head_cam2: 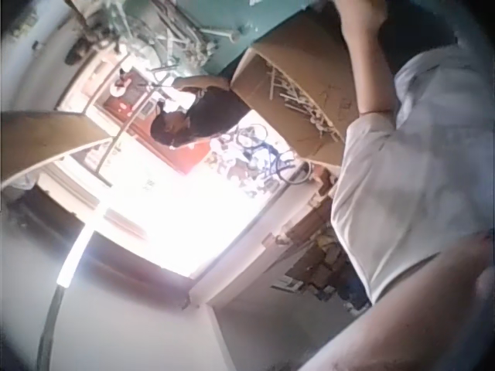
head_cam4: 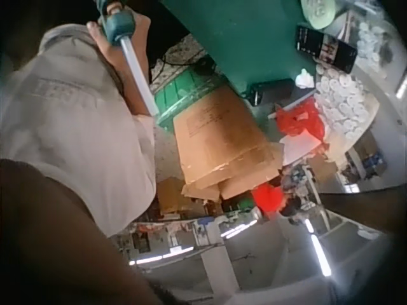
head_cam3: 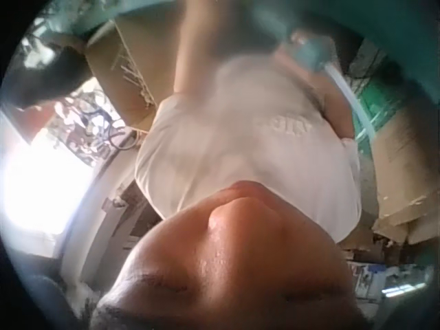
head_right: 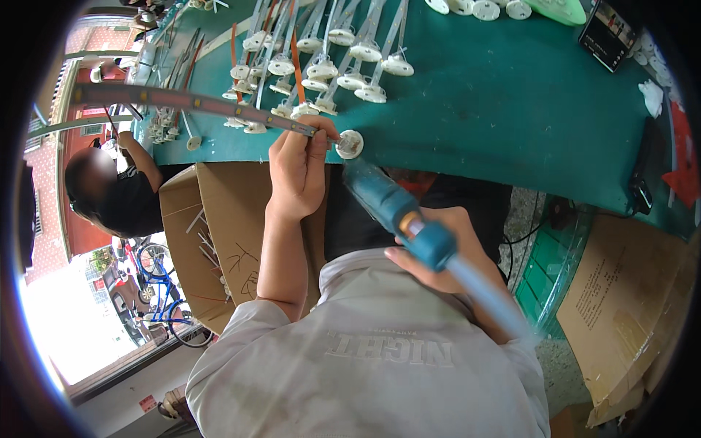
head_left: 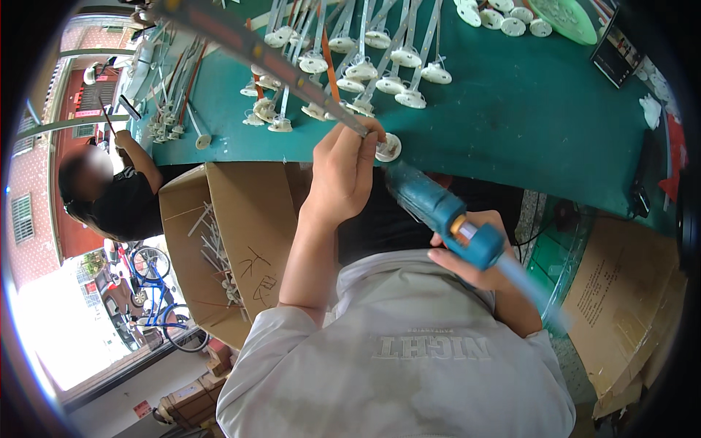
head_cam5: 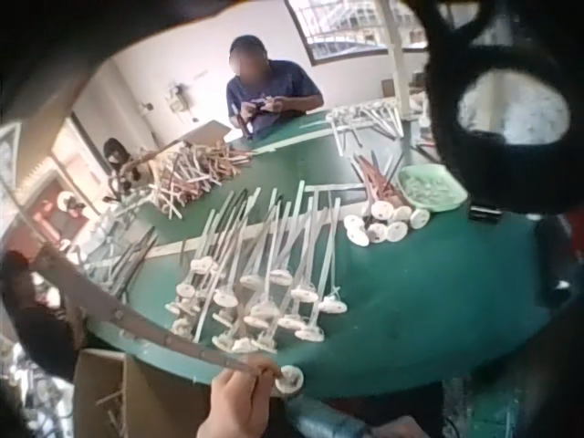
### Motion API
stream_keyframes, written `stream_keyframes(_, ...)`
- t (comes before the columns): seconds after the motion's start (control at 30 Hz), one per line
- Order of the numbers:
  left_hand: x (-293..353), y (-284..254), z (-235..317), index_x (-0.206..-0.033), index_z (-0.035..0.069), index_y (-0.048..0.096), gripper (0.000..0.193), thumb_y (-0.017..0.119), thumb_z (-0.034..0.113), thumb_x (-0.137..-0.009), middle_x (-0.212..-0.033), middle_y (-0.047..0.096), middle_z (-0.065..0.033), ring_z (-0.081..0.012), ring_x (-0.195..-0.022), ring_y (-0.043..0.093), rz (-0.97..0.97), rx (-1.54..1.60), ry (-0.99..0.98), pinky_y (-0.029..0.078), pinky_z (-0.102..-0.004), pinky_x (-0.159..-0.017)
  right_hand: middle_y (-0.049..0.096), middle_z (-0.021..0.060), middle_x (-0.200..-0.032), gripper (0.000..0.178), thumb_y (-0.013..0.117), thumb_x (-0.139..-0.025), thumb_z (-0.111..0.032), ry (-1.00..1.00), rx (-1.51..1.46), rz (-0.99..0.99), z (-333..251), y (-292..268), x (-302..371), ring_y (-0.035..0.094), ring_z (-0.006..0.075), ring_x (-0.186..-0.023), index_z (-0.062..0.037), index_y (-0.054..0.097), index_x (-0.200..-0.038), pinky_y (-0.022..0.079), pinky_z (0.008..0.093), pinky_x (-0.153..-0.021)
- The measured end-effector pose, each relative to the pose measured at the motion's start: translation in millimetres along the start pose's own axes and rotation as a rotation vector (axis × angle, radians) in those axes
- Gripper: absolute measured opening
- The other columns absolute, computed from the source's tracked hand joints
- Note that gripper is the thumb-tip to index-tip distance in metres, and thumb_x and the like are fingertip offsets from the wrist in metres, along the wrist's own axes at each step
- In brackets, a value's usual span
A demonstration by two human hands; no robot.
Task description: The recorder is using a hot glue gun to attach small plastic base components to white plastic stems on an assembly line.
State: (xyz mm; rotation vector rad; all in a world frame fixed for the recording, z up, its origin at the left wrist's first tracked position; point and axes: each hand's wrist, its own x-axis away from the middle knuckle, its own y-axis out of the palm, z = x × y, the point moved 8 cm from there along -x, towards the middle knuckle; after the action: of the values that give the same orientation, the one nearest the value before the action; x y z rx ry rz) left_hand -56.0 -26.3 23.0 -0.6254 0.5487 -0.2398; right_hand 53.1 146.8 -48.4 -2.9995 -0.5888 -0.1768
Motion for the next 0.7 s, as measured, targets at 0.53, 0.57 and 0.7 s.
stream_keyframes(0.53,-186,-117,-131,-0.097,0.003,0.073,0.031,0.06,0.03,-0.088,-0.1,0.071,-0.025,-0.0444,-0.094,0.069,0.011,-0.664,-0.376,0.056,-0.0527,-0.083,0.058,0.0161,-0.096,0.046,0.071,-0.079,-0.031,0.014,-0.877,0.167,32,-105,10,0.06,0.0325,-0.094,0.0034,0.056,-0.105,0.056,0.0358,-0.052)
stream_keyframes(0.57,-177,-145,-154,-0.1,0.007,0.072,0.025,0.058,0.024,-0.088,-0.105,0.07,-0.0229,-0.0428,-0.098,0.069,0.034,-0.776,-0.43,0.056,-0.0521,-0.083,0.058,0.0161,-0.096,0.046,0.071,-0.079,-0.031,0.015,-0.871,0.149,39,-114,10,0.06,0.0325,-0.094,0.0034,0.056,-0.105,0.056,0.0358,-0.052)
stream_keyframes(0.7,-84,-289,-282,-0.117,0.006,0.066,0.032,0.056,0.016,-0.089,-0.12,0.068,-0.0197,-0.0393,-0.112,0.067,0.058,-1.148,-0.927,0.056,-0.0481,-0.091,0.053,0.0131,-0.1,0.046,0.067,-0.085,-0.035,-0.057,-1.038,0.107,52,-136,2,0.055,0.0301,-0.099,0.0,0.05,-0.108,0.056,0.0367,-0.049)
